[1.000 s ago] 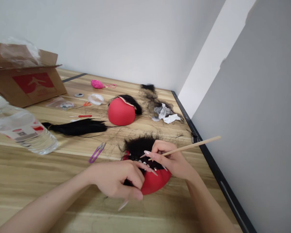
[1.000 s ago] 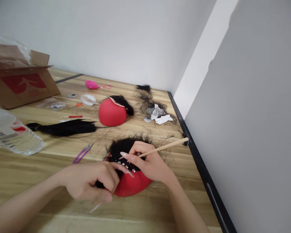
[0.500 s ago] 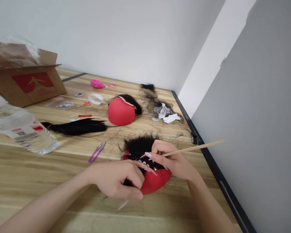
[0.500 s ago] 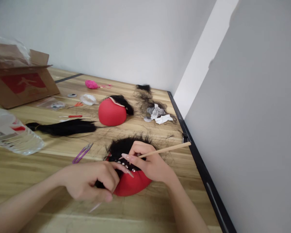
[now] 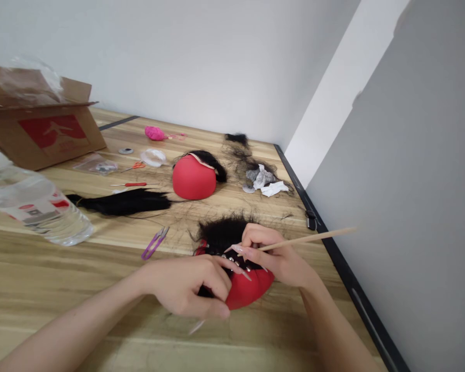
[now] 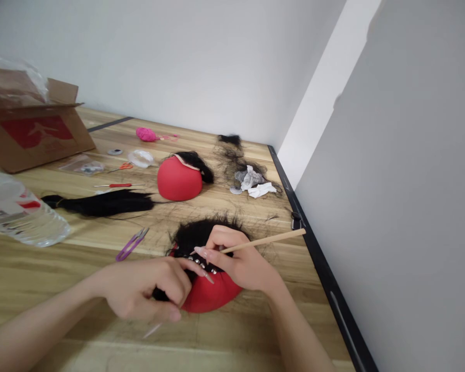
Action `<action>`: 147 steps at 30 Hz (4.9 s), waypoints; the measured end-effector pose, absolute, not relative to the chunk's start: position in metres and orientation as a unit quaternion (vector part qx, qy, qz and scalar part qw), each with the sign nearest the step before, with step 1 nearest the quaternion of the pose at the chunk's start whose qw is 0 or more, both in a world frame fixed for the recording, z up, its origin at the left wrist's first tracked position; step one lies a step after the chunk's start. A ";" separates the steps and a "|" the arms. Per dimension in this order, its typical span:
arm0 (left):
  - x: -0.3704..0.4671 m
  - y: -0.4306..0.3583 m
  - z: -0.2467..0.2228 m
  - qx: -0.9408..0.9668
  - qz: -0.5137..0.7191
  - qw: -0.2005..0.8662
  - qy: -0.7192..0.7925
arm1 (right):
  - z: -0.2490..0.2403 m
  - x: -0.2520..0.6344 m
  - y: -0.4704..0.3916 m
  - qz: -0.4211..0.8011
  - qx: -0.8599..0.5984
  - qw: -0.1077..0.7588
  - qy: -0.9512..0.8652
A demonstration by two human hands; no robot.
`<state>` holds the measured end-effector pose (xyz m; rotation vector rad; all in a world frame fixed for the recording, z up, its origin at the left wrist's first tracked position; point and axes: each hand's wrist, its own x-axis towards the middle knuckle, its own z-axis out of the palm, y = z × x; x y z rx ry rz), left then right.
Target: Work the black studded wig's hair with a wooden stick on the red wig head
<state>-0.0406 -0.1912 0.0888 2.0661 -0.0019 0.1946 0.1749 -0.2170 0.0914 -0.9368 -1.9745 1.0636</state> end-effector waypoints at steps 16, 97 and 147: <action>-0.039 -0.193 0.085 0.862 0.102 0.496 0.003 | 0.085 0.175 -0.214 0.401 -0.371 0.365 -0.754; -0.039 -0.195 0.078 0.884 0.096 0.458 0.019 | 0.083 0.171 -0.215 0.376 -0.384 0.377 -0.754; -0.039 -0.195 0.079 0.893 0.111 0.436 0.012 | 0.088 0.179 -0.215 0.398 -0.357 0.350 -0.769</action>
